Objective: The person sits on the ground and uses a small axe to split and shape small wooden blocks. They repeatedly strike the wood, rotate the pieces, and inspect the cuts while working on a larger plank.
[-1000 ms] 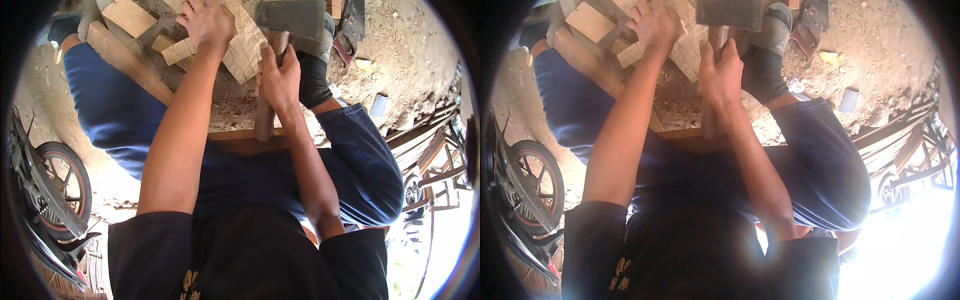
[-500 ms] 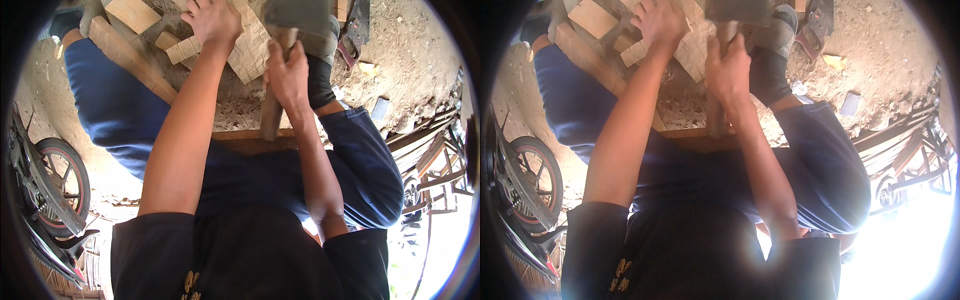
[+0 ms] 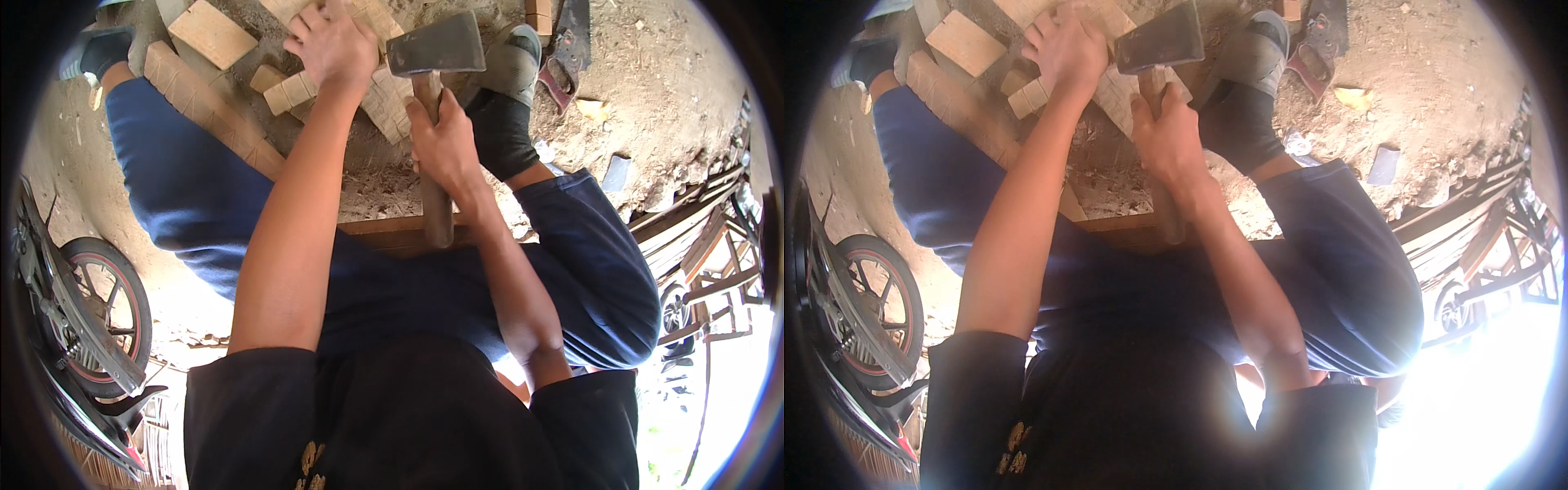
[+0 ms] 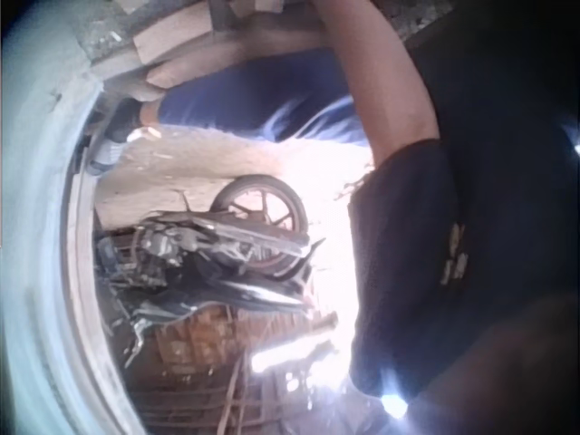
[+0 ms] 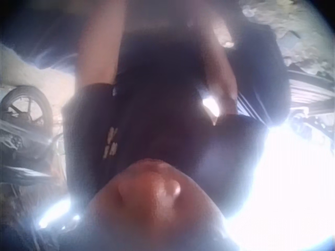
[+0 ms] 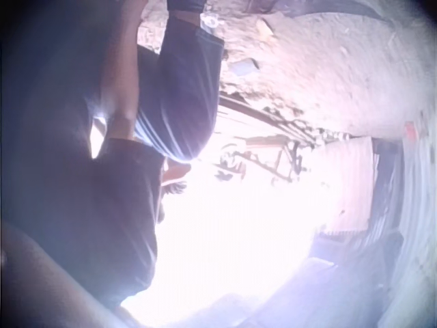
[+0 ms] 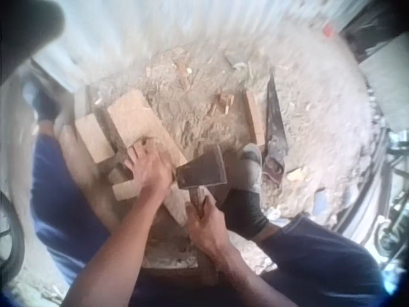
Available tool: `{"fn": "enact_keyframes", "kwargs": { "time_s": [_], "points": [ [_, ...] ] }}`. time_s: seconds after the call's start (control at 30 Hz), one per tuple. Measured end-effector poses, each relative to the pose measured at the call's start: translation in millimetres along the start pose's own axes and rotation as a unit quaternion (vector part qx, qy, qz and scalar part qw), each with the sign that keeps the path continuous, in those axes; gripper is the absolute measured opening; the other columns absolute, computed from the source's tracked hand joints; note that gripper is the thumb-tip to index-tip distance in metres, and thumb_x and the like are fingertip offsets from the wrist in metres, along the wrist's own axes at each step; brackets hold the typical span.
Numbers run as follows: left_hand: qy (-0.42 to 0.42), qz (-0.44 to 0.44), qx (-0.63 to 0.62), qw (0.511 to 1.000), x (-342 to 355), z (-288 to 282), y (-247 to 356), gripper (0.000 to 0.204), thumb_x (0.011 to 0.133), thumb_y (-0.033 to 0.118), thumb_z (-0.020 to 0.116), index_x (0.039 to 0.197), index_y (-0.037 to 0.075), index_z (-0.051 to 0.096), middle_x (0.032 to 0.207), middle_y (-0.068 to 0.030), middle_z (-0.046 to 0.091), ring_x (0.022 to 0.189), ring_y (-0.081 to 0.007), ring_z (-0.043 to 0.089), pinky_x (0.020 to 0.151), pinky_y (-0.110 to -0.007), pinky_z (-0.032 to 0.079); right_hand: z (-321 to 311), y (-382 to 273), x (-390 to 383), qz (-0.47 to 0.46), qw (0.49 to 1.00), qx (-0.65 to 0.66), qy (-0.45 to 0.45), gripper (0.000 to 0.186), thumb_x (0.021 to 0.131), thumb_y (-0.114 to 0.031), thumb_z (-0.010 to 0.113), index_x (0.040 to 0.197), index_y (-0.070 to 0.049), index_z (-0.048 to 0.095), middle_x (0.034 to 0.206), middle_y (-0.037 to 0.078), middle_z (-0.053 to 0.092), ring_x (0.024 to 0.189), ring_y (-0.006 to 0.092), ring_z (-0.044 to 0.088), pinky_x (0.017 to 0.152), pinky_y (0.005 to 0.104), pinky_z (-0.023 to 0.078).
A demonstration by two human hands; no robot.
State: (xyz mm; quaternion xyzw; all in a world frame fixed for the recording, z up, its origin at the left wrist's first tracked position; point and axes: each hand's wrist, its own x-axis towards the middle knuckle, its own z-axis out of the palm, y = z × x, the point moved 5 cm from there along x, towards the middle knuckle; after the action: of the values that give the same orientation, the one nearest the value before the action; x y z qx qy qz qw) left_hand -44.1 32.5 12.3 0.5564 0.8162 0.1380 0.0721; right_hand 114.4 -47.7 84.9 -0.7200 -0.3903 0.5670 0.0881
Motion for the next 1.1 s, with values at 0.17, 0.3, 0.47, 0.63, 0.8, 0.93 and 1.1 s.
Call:
{"fn": "enact_keyframes", "kwargs": {
  "time_s": [0.17,0.3,0.47,0.63,0.8,0.93,1.1],
  "points": [
    [-0.006,-0.04,0.015,0.999,1.2,3.8,0.3,0.041,0.097,0.031,0.052,0.13,0.008,0.058,0.137,-0.0187,0.05,0.129,-0.0365,0.045,0.101,-0.056,0.035,-10.5,9.9,7.1,-0.053,0.996,0.021,0.062,0.045,0.097,-0.03,0.063,0.11,0.012,0.056,0.086,0.032,0.069,0.077,0.035,0.074,0.071,0.0443,0.057],
    [0.019,-0.037,0.035,0.999,4.8,5.6,-1.9,0.041,0.096,0.031,0.054,0.131,0.008,0.058,0.136,-0.0181,0.051,0.129,-0.0366,0.045,0.101,-0.057,0.035,-33.9,-19.5,14.9,-0.047,0.979,0.181,0.084,0.022,0.103,-0.023,0.059,0.099,-0.003,0.05,0.067,0.003,0.053,0.048,0.0105,0.056,0.04,0.0288,0.047],
    [-0.005,-0.034,0.026,0.999,4.7,6.5,0.2,0.041,0.093,0.028,0.057,0.13,0.009,0.058,0.136,-0.018,0.051,0.13,-0.0369,0.043,0.102,-0.057,0.035,-3.4,8.8,23.7,-0.088,0.993,-0.032,0.071,0.03,0.101,-0.026,0.06,0.105,0.002,0.052,0.072,0.008,0.061,0.052,0.014,0.06,0.045,0.033,0.05],
    [0.002,-0.05,0.018,0.999,7.3,5.0,-5.2,0.041,0.092,0.026,0.057,0.13,0.01,0.058,0.135,-0.0178,0.052,0.13,-0.037,0.043,0.101,-0.056,0.035,-6.9,-15.9,0.8,0.019,0.999,0.049,0.014,0.044,0.098,-0.029,0.061,0.111,0.012,0.055,0.088,0.034,0.068,0.081,0.0434,0.072,0.074,0.0459,0.056],
    [-0.015,-0.038,0.03,0.999,5.7,4.2,-3.9,0.04,0.094,0.027,0.056,0.13,0.01,0.058,0.134,-0.0184,0.053,0.128,-0.0382,0.045,0.1,-0.058,0.036,-17.2,-17.6,10.6,-0.064,0.982,0.109,0.138,0.042,0.097,-0.029,0.062,0.107,0.011,0.056,0.088,0.034,0.069,0.083,0.0434,0.072,0.075,0.0462,0.055],
    [0.002,-0.03,0.009,1.0,3.5,-1.7,-4.4,0.042,0.095,0.029,0.055,0.132,0.009,0.057,0.134,-0.0191,0.052,0.128,-0.0395,0.044,0.1,-0.059,0.036,-4.0,-5.0,11.3,-0.071,0.996,-0.053,0.019,0.043,0.097,-0.029,0.062,0.109,0.012,0.057,0.094,0.037,0.068,0.093,0.0489,0.07,0.081,0.0477,0.055],
    [-0.006,-0.054,0.027,0.998,5.8,1.1,-6.9,0.044,0.094,0.027,0.056,0.133,0.008,0.056,0.137,-0.0196,0.05,0.129,-0.0396,0.043,0.104,-0.06,0.034,-10.2,-17.2,9.5,-0.065,0.997,-0.012,0.033,0.044,0.097,-0.031,0.062,0.107,0.012,0.058,0.093,0.038,0.067,0.094,0.0501,0.069,0.082,0.0486,0.054]
  ]
}}
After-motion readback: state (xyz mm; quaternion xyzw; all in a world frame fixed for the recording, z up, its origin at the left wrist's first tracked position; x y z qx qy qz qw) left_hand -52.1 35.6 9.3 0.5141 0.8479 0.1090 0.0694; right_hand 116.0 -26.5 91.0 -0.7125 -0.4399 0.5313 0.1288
